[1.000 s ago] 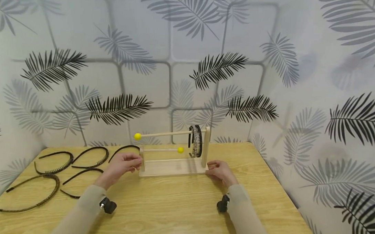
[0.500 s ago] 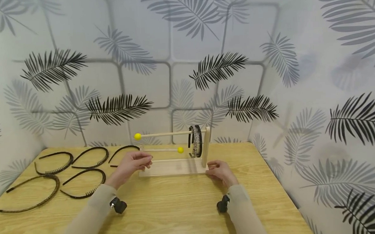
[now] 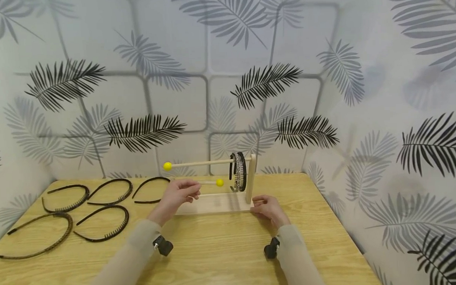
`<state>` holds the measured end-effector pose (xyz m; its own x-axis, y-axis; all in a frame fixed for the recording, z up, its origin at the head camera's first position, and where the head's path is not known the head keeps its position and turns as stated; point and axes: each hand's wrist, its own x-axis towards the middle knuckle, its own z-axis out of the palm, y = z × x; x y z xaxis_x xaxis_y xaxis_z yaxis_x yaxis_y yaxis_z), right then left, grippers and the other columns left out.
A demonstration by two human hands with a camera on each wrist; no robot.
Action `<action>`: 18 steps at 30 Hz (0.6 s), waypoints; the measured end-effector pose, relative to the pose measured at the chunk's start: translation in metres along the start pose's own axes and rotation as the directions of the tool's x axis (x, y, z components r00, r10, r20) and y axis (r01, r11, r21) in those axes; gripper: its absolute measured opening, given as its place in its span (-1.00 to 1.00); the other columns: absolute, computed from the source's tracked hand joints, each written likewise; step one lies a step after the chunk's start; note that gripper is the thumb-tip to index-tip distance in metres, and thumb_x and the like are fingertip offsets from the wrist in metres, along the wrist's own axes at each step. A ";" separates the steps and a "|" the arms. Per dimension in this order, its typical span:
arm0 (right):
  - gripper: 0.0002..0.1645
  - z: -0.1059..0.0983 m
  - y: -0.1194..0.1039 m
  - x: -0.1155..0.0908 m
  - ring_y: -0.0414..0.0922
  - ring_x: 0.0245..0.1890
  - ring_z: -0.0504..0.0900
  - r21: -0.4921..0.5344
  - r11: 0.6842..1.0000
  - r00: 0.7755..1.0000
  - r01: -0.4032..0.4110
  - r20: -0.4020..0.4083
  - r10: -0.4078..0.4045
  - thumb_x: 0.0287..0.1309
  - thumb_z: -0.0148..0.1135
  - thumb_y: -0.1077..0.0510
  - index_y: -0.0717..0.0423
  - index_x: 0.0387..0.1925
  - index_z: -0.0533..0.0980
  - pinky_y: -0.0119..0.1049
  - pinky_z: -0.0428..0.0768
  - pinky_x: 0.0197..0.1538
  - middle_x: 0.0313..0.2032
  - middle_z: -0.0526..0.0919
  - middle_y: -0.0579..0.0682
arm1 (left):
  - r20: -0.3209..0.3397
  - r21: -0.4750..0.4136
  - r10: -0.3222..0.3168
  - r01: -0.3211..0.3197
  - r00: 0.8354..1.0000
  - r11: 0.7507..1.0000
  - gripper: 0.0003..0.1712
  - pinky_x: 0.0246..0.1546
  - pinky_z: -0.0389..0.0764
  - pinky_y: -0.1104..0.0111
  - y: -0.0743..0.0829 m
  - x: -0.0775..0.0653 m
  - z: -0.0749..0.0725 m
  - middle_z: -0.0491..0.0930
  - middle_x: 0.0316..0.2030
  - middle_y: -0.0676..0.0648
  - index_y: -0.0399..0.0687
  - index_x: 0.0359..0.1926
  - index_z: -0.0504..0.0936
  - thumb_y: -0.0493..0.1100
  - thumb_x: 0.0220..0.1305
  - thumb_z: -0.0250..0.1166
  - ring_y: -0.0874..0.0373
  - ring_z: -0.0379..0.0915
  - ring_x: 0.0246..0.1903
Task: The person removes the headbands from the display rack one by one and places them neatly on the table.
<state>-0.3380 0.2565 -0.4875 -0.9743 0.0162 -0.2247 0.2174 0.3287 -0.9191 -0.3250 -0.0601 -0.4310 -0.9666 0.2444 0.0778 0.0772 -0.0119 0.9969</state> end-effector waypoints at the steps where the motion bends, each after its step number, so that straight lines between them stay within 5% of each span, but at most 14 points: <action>1: -0.44 0.000 0.001 0.000 -0.19 -0.25 0.61 0.001 1.000 1.000 0.002 0.001 -0.002 0.15 0.33 0.35 0.34 0.20 0.44 -0.36 0.68 -0.14 -0.04 0.58 0.21 | 0.008 -0.003 0.004 -0.004 1.000 1.000 -0.75 -0.38 0.58 0.39 0.001 0.001 0.002 0.68 -0.35 -0.09 -0.25 -0.06 0.66 -0.17 0.36 0.27 0.20 0.60 -0.42; 18: -0.43 0.000 0.000 0.000 -0.19 -0.28 0.61 0.013 1.000 1.000 -0.020 0.011 0.020 0.13 0.33 0.37 0.29 0.20 0.44 -0.36 0.68 -0.16 -0.06 0.57 0.19 | 0.028 -0.098 0.033 -0.030 0.999 0.995 -0.69 -0.40 0.61 0.41 0.009 0.010 0.032 0.68 -0.42 -0.01 -0.41 -0.01 0.62 -0.23 0.35 0.27 0.22 0.61 -0.45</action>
<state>-0.3378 0.2566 -0.4873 -0.9691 0.0122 -0.2463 0.2374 0.3156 -0.9187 -0.3261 -0.0264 -0.4219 -0.9563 0.2709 0.1102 0.0819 -0.1139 0.9901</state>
